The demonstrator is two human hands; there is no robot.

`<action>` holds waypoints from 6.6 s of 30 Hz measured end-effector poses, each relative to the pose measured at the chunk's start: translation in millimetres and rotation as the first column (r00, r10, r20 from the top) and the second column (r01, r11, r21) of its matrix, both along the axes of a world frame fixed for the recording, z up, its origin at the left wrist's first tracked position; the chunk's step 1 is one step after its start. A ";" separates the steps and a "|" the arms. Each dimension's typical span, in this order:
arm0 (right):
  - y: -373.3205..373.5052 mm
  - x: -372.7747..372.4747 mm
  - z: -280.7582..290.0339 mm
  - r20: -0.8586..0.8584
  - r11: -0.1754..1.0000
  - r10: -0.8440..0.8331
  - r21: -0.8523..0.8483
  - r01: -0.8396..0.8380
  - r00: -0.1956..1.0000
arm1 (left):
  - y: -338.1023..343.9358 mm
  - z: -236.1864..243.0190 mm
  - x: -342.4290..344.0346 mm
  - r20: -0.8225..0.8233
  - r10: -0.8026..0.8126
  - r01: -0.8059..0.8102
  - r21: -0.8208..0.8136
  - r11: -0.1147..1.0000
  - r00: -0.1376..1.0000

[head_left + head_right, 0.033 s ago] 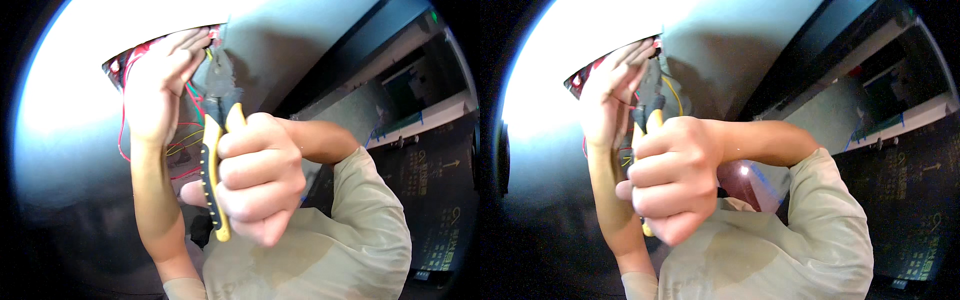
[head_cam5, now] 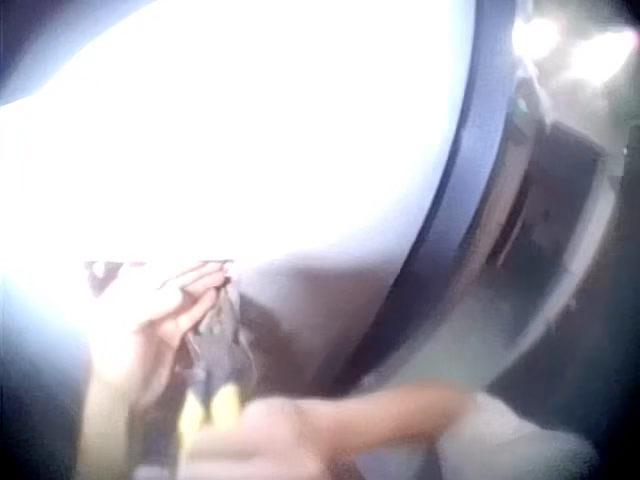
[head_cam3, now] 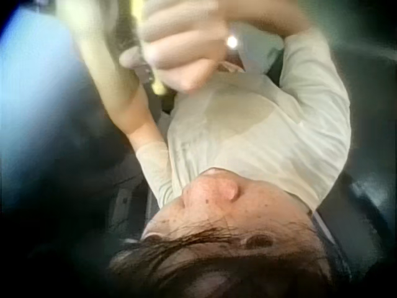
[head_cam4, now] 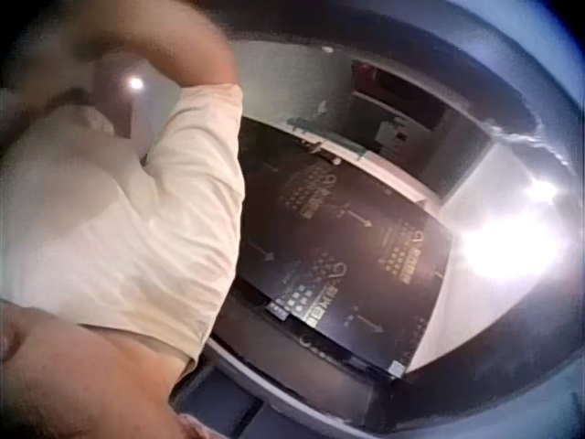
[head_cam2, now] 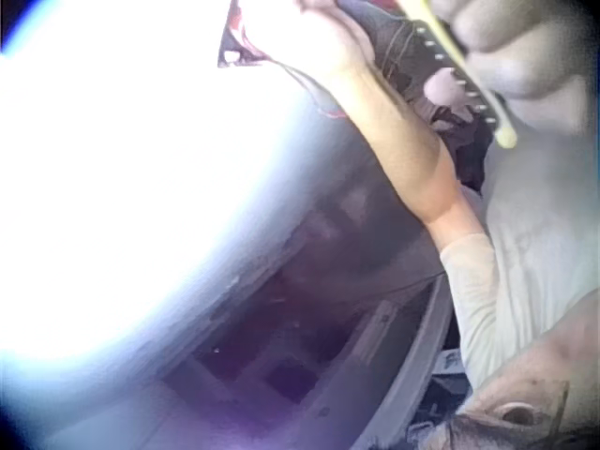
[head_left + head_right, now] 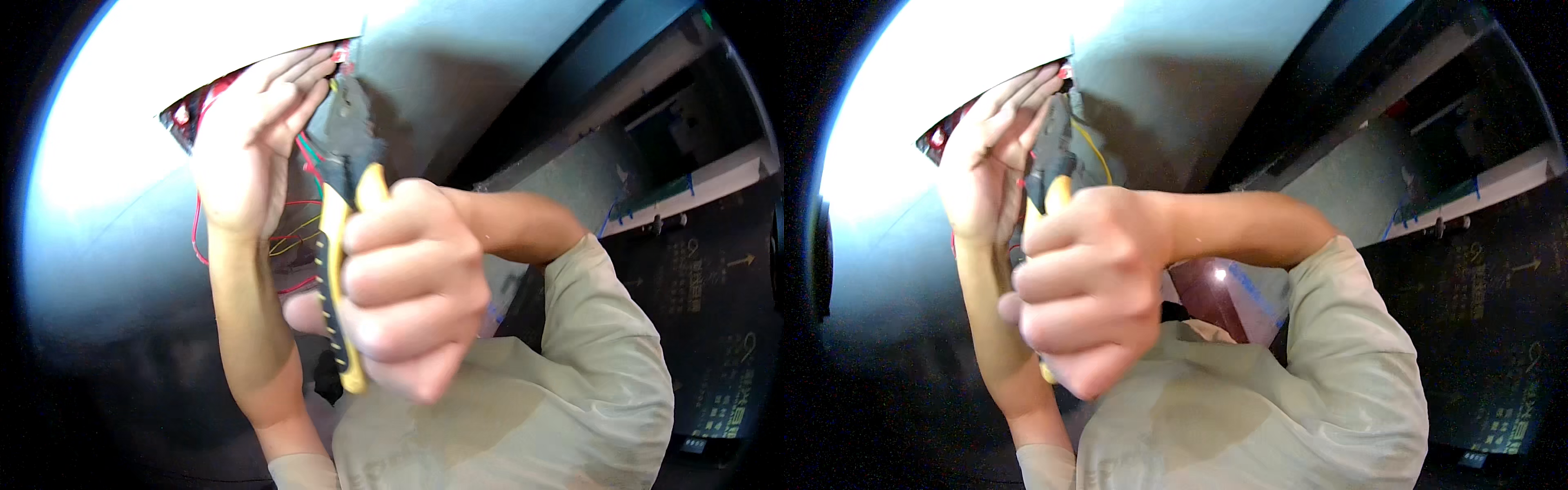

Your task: The person works on an electrical junction box mounted on a wall, stripping wire ends with pliers and twisting connections. They wrap the wire joints with black electrical tape and organize the wires inside the box. The person uses pliers to cut and strip wires and applies tape to insulate the connections.

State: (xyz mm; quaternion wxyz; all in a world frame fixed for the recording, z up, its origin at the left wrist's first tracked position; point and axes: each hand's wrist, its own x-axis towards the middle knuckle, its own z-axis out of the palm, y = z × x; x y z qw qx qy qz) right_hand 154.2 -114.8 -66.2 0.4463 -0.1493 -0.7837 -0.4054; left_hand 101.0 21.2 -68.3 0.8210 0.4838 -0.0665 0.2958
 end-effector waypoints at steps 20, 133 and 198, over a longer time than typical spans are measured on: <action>17.3 -9.8 13.7 -0.045 0.997 -0.052 0.061 0.055 0.998 | -0.6 25.0 -21.9 -0.029 -0.152 0.146 -0.161 0.976 0.988; -155.1 14.8 -101.5 -0.526 0.801 -0.486 -0.588 0.115 0.698 | 16.9 -5.7 -15.0 0.747 0.636 -0.504 0.633 -0.588 0.196; -169.2 -1.2 -146.7 -0.685 0.790 -0.577 -0.606 0.093 0.444 | -38.9 -3.6 -38.0 0.509 0.742 -0.668 0.736 -0.112 0.437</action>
